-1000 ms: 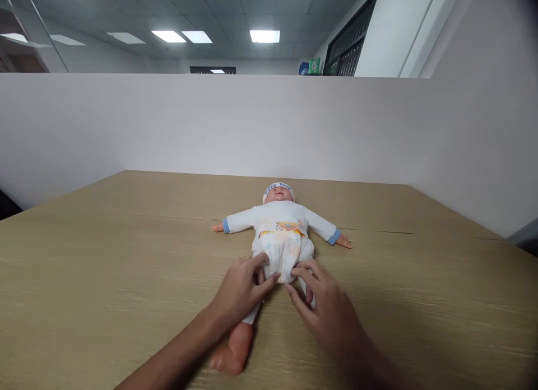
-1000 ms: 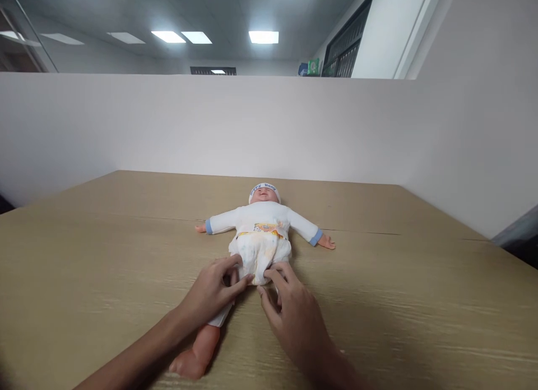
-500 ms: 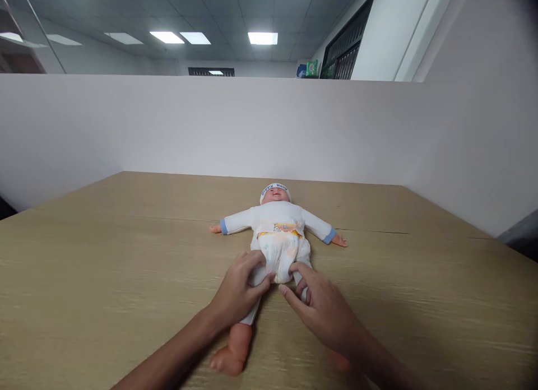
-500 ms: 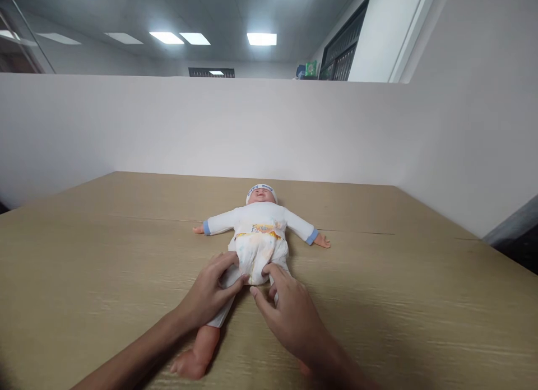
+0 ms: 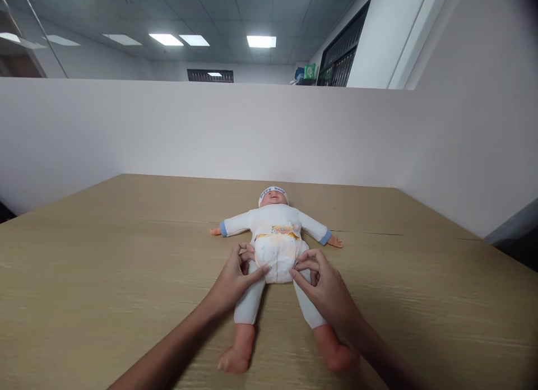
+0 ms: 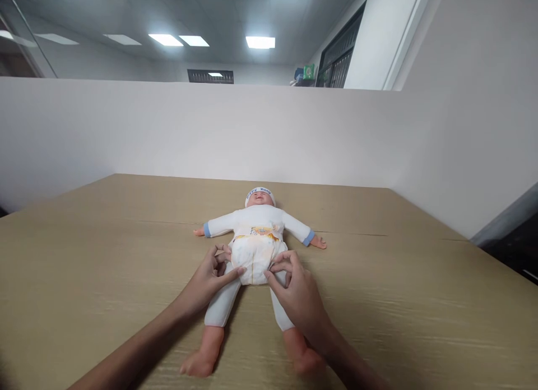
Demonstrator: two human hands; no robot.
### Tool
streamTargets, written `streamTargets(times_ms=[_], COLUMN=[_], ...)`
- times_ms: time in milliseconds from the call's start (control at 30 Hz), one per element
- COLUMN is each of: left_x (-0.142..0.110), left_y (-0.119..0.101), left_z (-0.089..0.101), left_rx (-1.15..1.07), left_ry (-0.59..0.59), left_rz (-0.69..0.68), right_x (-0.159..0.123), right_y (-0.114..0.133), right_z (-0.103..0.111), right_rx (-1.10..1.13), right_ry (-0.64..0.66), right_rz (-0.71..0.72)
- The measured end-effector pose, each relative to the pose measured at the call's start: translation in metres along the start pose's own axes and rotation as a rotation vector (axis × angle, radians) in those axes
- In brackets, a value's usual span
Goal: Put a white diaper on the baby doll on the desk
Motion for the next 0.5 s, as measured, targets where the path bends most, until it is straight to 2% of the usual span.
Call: streamTargets(times_ms=[167, 300, 400, 500], left_x=[-0.001, 0.019, 0.045, 0.067], left_y=[-0.030, -0.065, -0.069, -0.059], left_z=[0.014, 0.023, 0.021, 0.012], left_rx=[0.384, 0.623, 0.593, 0.505], left_ry=[-0.002, -0.061, -0.049, -0.007], left_rz=[-0.083, -0.307, -0.379, -0.338], right_x=[0.003, 0.027, 0.043, 0.049], right_y=[0.009, 0.022, 0.022, 0.013], right_z=[0.023, 0.034, 0.020, -0.002], right_rx=[-0.088, -0.169, -0.183, -0.196], right_ry=[-0.047, -0.082, -0.029, 0.060], right_rz=[0.069, 0.283, 0.420, 0.473])
Point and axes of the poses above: each hand's wrist, its own x-axis towards the middle knuckle, its own z-axis out of the back of the hand, y = z × x, the point moved 10 cm from there along x, towards the middle knuckle, and after that the axes turned 2 degrees about -z, right-handed, at the moved point
